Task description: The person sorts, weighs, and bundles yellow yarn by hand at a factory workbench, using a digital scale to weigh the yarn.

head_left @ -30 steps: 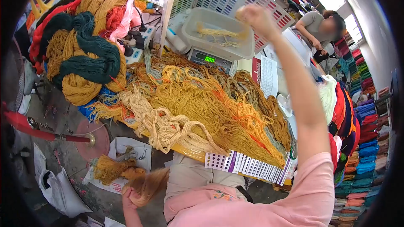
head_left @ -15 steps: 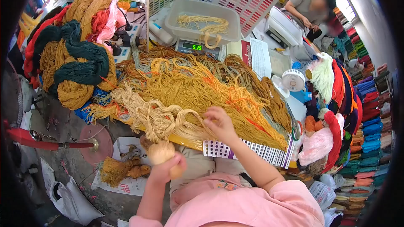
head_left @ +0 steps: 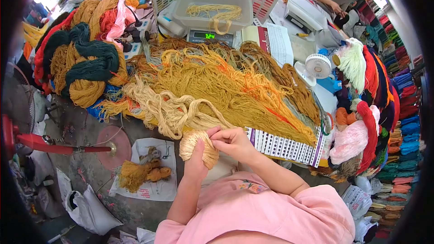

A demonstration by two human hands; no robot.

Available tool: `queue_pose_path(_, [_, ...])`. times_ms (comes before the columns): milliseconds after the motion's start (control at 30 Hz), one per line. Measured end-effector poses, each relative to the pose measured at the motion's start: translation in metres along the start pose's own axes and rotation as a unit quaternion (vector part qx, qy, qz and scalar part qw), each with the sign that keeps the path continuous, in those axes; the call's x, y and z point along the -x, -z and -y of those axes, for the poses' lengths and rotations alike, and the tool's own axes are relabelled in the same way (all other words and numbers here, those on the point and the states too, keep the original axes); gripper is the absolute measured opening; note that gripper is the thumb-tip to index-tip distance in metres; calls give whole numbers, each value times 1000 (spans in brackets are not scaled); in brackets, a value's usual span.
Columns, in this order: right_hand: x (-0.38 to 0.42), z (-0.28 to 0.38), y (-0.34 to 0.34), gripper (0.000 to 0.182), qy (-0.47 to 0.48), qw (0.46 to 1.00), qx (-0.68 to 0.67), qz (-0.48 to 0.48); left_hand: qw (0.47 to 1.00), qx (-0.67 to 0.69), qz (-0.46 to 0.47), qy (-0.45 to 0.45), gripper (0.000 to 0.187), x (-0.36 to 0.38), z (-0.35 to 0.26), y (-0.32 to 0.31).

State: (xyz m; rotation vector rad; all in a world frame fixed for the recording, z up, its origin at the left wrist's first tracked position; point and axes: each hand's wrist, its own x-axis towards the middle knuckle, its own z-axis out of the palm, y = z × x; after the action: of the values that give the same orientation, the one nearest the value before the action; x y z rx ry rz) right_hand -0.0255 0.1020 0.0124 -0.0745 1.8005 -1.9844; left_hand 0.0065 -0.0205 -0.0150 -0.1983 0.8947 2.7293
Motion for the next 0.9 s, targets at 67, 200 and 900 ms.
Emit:
queue_pose_path(67, [3, 3, 2, 10, 9, 1000, 27, -4, 1000, 20, 12, 9, 42, 2, -1, -2])
queue_pose_path(200, [7, 13, 1, 10, -5, 998, -63, -7, 999, -25, 19, -7, 43, 6, 0, -5])
queue_pose_path(900, [9, 4, 2, 8, -61, 958, -275, 52, 994, 92, -60, 23, 21, 7, -12, -8])
